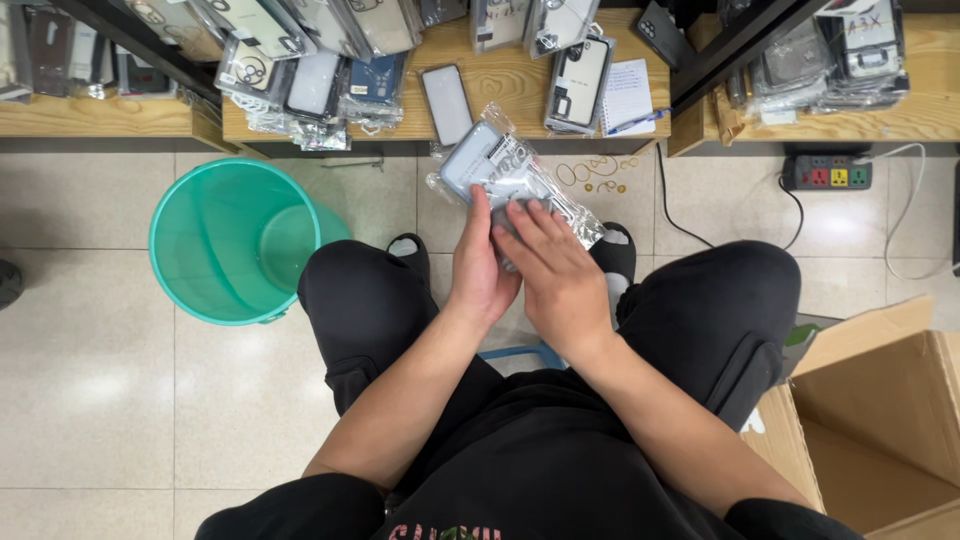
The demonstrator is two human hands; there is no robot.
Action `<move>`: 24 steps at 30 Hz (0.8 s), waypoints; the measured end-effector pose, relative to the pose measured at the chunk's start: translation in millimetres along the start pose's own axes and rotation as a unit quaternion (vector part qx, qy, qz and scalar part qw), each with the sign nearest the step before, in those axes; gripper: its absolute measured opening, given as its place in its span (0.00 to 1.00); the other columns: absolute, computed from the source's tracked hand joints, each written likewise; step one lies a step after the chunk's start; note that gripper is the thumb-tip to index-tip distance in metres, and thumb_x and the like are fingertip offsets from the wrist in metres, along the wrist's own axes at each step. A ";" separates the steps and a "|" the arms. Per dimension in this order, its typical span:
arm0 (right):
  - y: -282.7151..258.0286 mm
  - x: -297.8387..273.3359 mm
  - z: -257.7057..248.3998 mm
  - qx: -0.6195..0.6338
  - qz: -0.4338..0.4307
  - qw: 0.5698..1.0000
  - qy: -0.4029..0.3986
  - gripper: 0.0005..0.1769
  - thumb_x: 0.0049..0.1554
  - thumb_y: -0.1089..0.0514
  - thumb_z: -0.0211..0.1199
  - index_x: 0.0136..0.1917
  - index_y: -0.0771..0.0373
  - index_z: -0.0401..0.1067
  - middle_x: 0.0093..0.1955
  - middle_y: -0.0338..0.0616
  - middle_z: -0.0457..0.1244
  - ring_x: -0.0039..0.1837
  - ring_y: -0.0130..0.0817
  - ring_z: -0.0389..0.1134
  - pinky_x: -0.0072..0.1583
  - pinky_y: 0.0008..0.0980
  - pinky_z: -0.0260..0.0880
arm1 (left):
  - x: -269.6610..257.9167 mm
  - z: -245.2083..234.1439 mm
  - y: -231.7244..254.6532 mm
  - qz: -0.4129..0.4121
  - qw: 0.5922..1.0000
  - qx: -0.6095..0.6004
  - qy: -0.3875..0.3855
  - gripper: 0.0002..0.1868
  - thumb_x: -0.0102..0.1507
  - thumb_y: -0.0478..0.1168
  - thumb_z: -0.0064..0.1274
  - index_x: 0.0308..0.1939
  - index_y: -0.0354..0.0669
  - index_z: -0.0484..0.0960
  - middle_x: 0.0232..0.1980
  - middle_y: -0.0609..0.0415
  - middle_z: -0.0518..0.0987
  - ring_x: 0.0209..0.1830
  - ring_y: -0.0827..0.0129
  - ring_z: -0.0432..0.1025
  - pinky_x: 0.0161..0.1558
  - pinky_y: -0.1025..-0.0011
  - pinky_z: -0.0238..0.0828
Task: The person sits on a low stool and wipes the plastic packaging of several phone cases with a gray cloth. They handle the cases one by one, wiping both sides, then stack them together. Finally, they place the stack into a cardboard box and write on a notepad.
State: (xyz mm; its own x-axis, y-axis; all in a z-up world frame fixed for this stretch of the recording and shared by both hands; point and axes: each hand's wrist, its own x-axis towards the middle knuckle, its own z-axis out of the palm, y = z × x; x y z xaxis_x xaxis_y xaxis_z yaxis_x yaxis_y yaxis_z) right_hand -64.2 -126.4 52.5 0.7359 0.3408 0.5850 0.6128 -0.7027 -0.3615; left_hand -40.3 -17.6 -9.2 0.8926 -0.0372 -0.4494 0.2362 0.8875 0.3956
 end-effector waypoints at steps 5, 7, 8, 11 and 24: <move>41.7 23.4 2.4 0.011 0.042 0.999 -0.006 0.22 0.71 0.69 0.60 0.72 0.56 0.84 0.78 0.49 0.71 0.80 0.55 0.71 0.80 0.52 0.71 | 1.6 10.7 9.0 -0.012 0.996 0.001 -0.085 0.35 0.81 0.66 0.46 0.85 0.52 0.73 0.83 0.47 0.76 0.81 0.52 0.71 0.78 0.46 0.72; 73.3 26.4 3.0 0.029 0.061 0.998 -0.016 0.24 0.70 0.72 0.60 0.74 0.58 0.83 0.78 0.52 0.71 0.80 0.59 0.70 0.79 0.54 0.71 | -2.4 14.7 5.8 -0.010 0.996 -0.003 -0.090 0.35 0.82 0.64 0.45 0.87 0.49 0.70 0.86 0.46 0.73 0.84 0.50 0.67 0.81 0.45 0.68; 91.0 28.2 3.5 0.088 0.183 0.979 -0.037 0.25 0.69 0.70 0.63 0.76 0.56 0.81 0.76 0.52 0.72 0.78 0.59 0.70 0.78 0.55 0.71 | -8.6 20.7 6.4 0.007 0.996 0.022 -0.088 0.34 0.82 0.60 0.48 0.87 0.48 0.68 0.86 0.43 0.72 0.84 0.49 0.67 0.82 0.43 0.67; 101.0 40.5 -16.6 0.157 0.339 0.927 -0.024 0.27 0.69 0.68 0.67 0.78 0.53 0.79 0.74 0.54 0.72 0.78 0.57 0.70 0.76 0.54 0.71 | -4.6 11.7 -3.0 0.042 0.992 0.092 -0.081 0.31 0.81 0.47 0.52 0.87 0.46 0.67 0.84 0.41 0.73 0.82 0.52 0.69 0.82 0.45 0.67; 20.8 21.6 -22.3 0.059 0.015 0.998 -0.013 0.18 0.71 0.63 0.65 0.71 0.57 0.84 0.76 0.49 0.73 0.76 0.52 0.75 0.76 0.49 0.76 | -4.9 8.5 -8.3 0.096 0.964 0.177 -0.171 0.26 0.71 0.21 0.57 0.73 0.37 0.85 0.68 0.43 0.87 0.70 0.64 0.78 0.70 0.58 0.81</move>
State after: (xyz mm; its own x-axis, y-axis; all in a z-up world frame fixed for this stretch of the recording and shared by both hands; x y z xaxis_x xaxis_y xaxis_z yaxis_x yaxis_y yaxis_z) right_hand -42.0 -147.6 73.8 0.7607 0.3373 0.5546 0.6186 -0.6353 -0.4623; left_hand -43.3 -28.8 -3.5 0.9931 -0.0912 -0.0743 0.1167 0.6831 0.7210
